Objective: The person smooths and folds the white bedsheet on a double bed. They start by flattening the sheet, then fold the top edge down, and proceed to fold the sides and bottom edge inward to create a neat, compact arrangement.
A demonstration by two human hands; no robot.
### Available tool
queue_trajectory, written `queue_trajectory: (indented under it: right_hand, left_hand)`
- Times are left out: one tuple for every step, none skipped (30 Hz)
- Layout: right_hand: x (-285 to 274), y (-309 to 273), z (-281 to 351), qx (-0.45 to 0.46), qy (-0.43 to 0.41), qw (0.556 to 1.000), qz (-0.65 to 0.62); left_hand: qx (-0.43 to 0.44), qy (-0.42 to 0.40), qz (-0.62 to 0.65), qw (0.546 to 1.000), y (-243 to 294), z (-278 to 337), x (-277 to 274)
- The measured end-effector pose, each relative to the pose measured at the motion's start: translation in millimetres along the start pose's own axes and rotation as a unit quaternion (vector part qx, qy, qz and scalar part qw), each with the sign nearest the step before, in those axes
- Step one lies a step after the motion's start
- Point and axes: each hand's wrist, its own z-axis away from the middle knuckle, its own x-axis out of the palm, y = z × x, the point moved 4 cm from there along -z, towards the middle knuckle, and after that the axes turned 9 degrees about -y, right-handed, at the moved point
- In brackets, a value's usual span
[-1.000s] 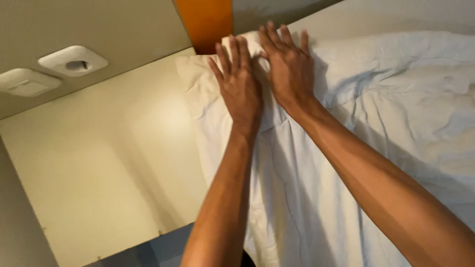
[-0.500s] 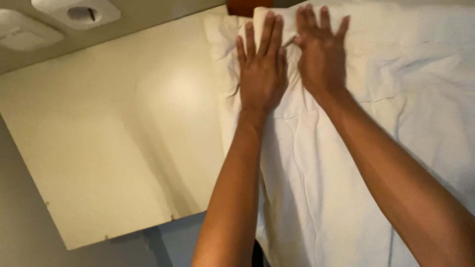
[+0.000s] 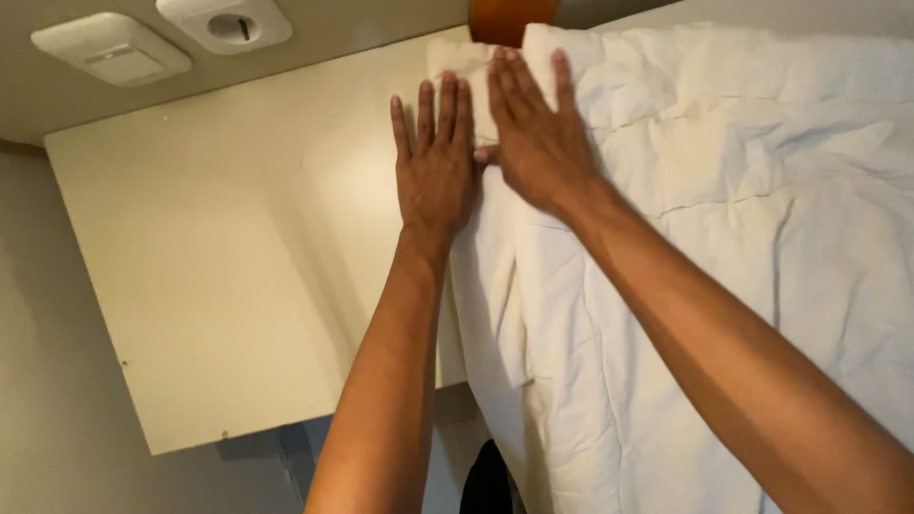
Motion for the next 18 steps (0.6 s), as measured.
queue_trajectory:
  right_hand:
    - [3, 3, -2, -0.002, -0.003, 1.0, -0.003]
    - [6, 6, -3, -0.008, -0.006, 1.0, 0.016]
    - [9, 10, -4, -0.012, -0.009, 0.999, 0.036]
    - [12, 8, -3, -0.013, -0.013, 0.999, 0.034]
    - [11, 9, -4, -0.014, 0.0, 0.998, 0.069]
    - [10, 10, -4, -0.014, 0.013, 0.994, 0.103]
    - [12, 10, -3, -0.013, 0.013, 0.994, 0.105]
    - [12, 8, -1, -0.01, 0.045, 0.987, 0.154]
    - [12, 4, 1, -0.007, 0.077, 0.976, 0.203]
    - [13, 5, 1, -0.007, 0.078, 0.976, 0.204]
    - [12, 2, 2, -0.01, 0.102, 0.966, 0.238]
    - [10, -1, 4, -0.012, 0.125, 0.954, 0.271]
    - [10, -3, 2, -0.013, 0.13, 0.953, 0.275]
    - [9, -6, 0, -0.026, 0.144, 0.959, 0.244]
    - [9, -9, 0, -0.037, 0.157, 0.964, 0.212]
    - [-1, -16, -7, -0.037, 0.159, 0.963, 0.215]
    - [-7, -27, -11, -0.04, 0.165, 0.965, 0.201]
    - [-11, -39, -15, -0.043, 0.171, 0.966, 0.187]
  left_hand:
    - [-0.004, -0.003, 0.0, 1.0, -2, -1, 2]
    - [-0.003, 0.005, -0.016, 1.0, -3, -2, 4]
    - [-0.001, 0.012, -0.031, 0.999, -4, -4, 5]
    - [-0.003, 0.008, -0.03, 1.0, -6, -2, 10]
    - [0.002, 0.017, -0.032, 0.999, -6, -6, 12]
    - [0.008, 0.027, -0.035, 0.999, -5, -9, 15]
    - [0.01, 0.028, -0.034, 0.999, -6, -10, 19]
    - [0.008, 0.031, -0.049, 0.998, -6, -11, 23]
    - [0.006, 0.034, -0.065, 0.997, -7, -11, 26]
    - [0.007, 0.035, -0.065, 0.997, -6, -12, 25]
    - [0.008, 0.023, -0.088, 0.996, -4, -11, 24]
    - [0.008, 0.01, -0.111, 0.994, -2, -10, 23]
    - [0.008, 0.016, -0.112, 0.994, -2, -8, 20]
    - [-0.012, 0.014, -0.101, 0.995, -4, -6, 17]
    - [-0.031, 0.01, -0.089, 0.996, -5, -4, 15]
    - [-0.03, 0.014, -0.089, 0.996, -9, -5, 5]
    - [-0.048, 0.029, -0.09, 0.994, -16, 2, -5]
    - [-0.065, 0.043, -0.091, 0.993, -24, 8, -14]
